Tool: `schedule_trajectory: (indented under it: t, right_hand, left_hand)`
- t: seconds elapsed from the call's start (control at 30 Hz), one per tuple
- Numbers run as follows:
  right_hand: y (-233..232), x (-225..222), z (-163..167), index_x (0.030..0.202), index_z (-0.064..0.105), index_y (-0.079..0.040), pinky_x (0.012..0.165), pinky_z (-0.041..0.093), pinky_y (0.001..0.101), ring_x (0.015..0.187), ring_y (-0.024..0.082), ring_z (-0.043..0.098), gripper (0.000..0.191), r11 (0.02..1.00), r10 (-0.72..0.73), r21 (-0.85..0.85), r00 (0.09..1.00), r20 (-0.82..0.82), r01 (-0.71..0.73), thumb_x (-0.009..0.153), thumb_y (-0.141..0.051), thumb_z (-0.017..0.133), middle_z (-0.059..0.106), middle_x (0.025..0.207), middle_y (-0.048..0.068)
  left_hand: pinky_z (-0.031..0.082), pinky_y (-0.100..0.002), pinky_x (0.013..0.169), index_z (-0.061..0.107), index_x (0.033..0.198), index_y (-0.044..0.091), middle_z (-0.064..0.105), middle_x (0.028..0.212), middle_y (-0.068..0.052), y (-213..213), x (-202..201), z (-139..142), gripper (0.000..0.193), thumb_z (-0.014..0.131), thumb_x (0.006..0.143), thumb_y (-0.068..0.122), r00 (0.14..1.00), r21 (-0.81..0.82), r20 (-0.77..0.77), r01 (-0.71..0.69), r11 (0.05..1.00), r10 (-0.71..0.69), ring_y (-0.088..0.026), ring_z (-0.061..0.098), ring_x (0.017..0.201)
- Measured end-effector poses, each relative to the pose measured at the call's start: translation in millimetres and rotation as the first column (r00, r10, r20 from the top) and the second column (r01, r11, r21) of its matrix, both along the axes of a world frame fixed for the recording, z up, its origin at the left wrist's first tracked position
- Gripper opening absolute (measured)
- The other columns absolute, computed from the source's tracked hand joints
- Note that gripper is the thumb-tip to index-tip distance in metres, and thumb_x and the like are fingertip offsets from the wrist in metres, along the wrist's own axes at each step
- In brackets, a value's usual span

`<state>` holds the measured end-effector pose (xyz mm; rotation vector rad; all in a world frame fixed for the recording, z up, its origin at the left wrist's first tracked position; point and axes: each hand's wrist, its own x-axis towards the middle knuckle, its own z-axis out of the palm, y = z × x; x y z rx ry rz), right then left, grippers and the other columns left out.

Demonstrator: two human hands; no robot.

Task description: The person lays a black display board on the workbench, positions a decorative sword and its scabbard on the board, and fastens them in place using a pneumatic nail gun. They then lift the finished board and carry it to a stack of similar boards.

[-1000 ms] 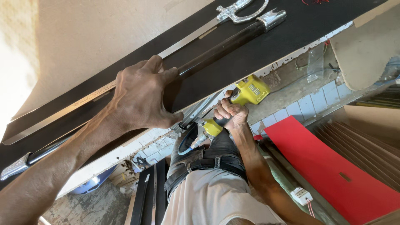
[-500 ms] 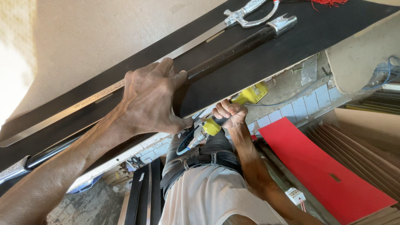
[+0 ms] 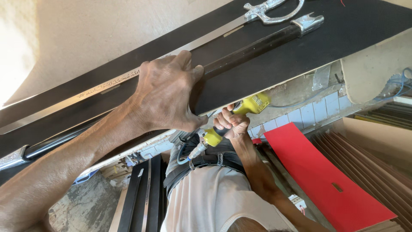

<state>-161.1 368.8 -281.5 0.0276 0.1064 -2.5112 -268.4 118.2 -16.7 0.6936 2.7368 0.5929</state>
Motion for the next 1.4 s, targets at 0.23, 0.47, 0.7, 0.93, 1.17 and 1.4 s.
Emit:
schedule_trajectory:
  t: [0.23,0.47,0.7,0.93,1.17,1.4]
  right_hand:
    - [-14.3,2.5,6.5,0.11,0.063,-0.01,0.067,0.047,0.0319,0.058,0.012,0.049,0.037,0.995,0.09,-0.048,0.995,0.044,-0.087,0.075,0.001,0.063,0.05,0.068,-0.002]
    - [-32.2,21.5,10.0,0.113,0.062,-0.01,0.059,0.044,0.0298,0.047,0.01,0.044,0.043,0.973,0.2,0.093,0.974,0.103,-0.209,0.07,-0.006,0.06,0.043,0.051,-0.004]
    - [-32.1,19.8,5.3,0.088,0.065,-0.015,0.067,0.046,0.0321,0.055,0.012,0.047,0.017,0.969,0.24,0.047,0.97,0.036,-0.242,0.076,-0.005,0.06,0.045,0.057,-0.003]
    - [54.9,-21.3,-2.6,0.121,0.062,-0.004,0.067,0.052,0.035,0.061,0.014,0.057,0.043,0.995,-0.098,-0.042,0.992,-0.078,0.095,0.079,0.004,0.061,0.056,0.069,0.001]
    - [129.3,-71.7,-12.4,0.123,0.063,-0.008,0.073,0.049,0.0339,0.065,0.012,0.056,0.045,0.982,-0.177,0.054,0.981,-0.079,0.182,0.079,0.001,0.06,0.053,0.07,-0.002]
    - [115.9,-83.8,-10.3,0.12,0.064,-0.011,0.068,0.047,0.0325,0.06,0.011,0.052,0.048,0.98,-0.139,0.13,0.986,-0.089,0.15,0.073,-0.003,0.066,0.048,0.066,-0.005]
  left_hand:
    - [0.045,-0.039,0.032,0.075,0.094,-0.009,0.056,0.071,-0.014,1.6,2.7,-6.8,0.075,0.086,0.049,0.05,0.997,0.037,-0.072,-0.003,0.999,0.006,-0.026,0.06,0.059]
    - [0.041,-0.037,0.029,0.074,0.085,-0.011,0.055,0.068,-0.013,1.1,2.5,-13.4,0.081,0.086,0.055,0.063,0.998,0.056,-0.063,0.0,0.998,0.004,-0.025,0.059,0.054]
    - [0.042,-0.037,0.033,0.074,0.085,-0.012,0.057,0.069,-0.014,0.2,3.8,-13.6,0.079,0.087,0.05,0.058,0.995,0.094,-0.096,0.005,0.996,0.004,-0.024,0.058,0.056]
    - [0.046,-0.039,0.036,0.068,0.123,-0.005,0.057,0.083,-0.017,7.1,1.6,-2.4,0.093,0.086,0.042,0.037,0.999,-0.067,0.036,0.008,0.998,-0.006,-0.026,0.056,0.064]
    - [0.048,-0.039,0.042,0.068,0.127,0.0,0.057,0.081,-0.011,13.1,3.0,-2.4,0.095,0.089,0.043,0.041,0.995,-0.083,0.1,-0.015,0.996,0.023,-0.024,0.057,0.067]
    - [0.047,-0.04,0.045,0.07,0.123,0.004,0.057,0.079,-0.01,17.6,5.2,-5.2,0.096,0.091,0.04,0.045,0.994,-0.087,0.092,-0.056,0.995,0.064,-0.023,0.057,0.068]
